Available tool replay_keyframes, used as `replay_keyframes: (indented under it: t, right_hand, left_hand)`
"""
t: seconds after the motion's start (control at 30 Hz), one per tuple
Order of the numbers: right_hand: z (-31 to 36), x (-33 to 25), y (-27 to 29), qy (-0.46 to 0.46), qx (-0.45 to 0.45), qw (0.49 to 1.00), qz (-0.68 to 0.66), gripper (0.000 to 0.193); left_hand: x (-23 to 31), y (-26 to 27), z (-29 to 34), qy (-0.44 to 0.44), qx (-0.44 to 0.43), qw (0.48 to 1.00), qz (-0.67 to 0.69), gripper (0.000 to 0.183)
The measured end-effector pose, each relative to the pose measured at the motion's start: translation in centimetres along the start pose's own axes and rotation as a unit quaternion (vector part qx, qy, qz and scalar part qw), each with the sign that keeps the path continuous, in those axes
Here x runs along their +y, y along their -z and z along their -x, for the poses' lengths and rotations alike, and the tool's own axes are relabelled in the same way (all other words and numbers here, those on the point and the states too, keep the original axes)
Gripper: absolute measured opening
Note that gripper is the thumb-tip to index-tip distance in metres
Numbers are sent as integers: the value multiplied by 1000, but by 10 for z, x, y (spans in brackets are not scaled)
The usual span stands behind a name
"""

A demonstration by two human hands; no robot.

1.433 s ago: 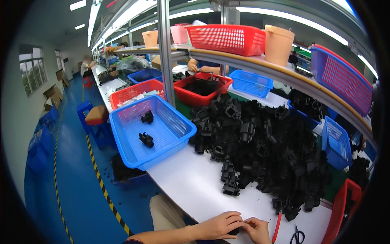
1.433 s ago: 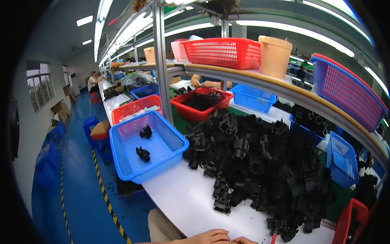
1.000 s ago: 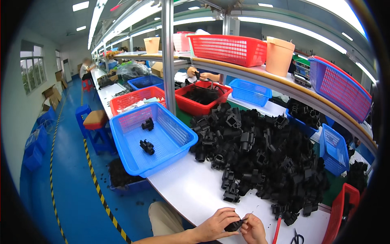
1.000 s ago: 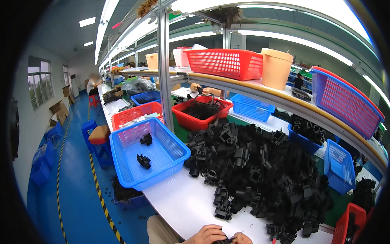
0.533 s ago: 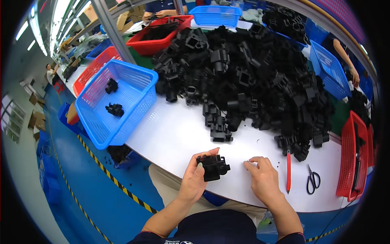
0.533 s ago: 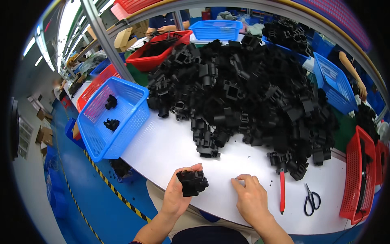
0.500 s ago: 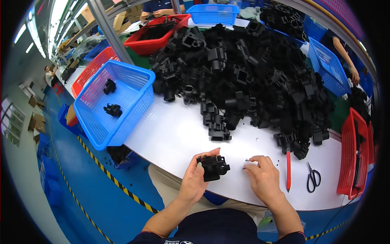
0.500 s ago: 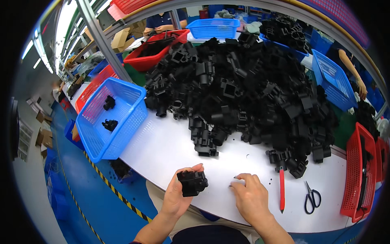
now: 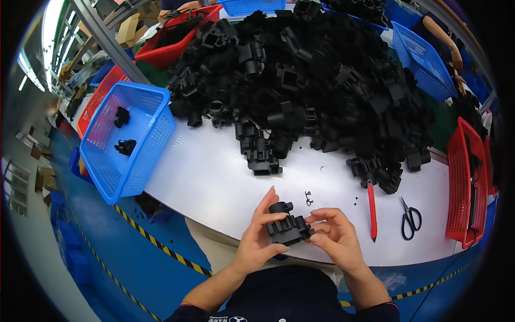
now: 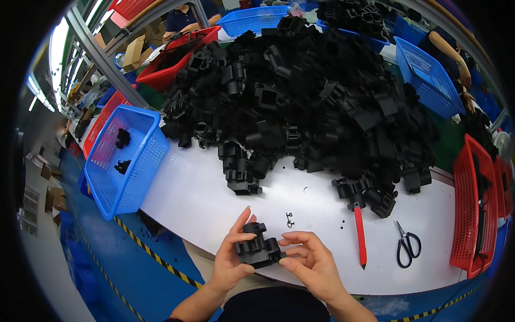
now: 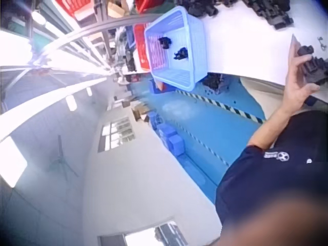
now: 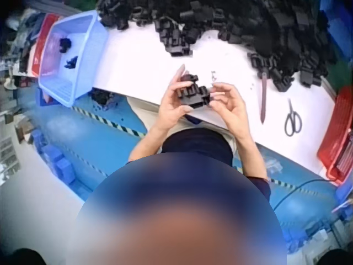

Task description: The person assembles small black components into a plastic housing by hand, using scissors, tweezers, and a probing tool to manipulate the parts from storage bins.

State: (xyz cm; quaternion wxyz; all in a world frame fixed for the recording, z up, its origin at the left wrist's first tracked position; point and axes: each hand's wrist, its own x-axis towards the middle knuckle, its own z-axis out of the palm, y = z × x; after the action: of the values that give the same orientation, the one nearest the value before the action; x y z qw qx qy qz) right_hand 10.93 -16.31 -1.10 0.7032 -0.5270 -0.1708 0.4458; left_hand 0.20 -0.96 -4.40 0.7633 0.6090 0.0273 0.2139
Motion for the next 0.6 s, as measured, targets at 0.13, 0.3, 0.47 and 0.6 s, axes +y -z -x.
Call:
replay_keyframes:
  t: [0.13, 0.3, 0.47, 0.6]
  right_hand:
    - [4, 10, 1, 79, 62, 995, -17, 40]
    - [9, 20, -1, 120, 99, 987, 41, 36]
    - [14, 26, 0, 275, 83, 933, 218, 23]
    - [16, 18, -4, 296, 84, 920, 244, 24]
  left_hand:
    - [3, 2, 4, 50, -62, 996, -26, 72]
    - [16, -9, 5, 112, -13, 980, 161, 77]
    - [14, -6, 5, 127, -35, 975, 181, 69]
    - [9, 0, 8, 121, -56, 979, 153, 61]
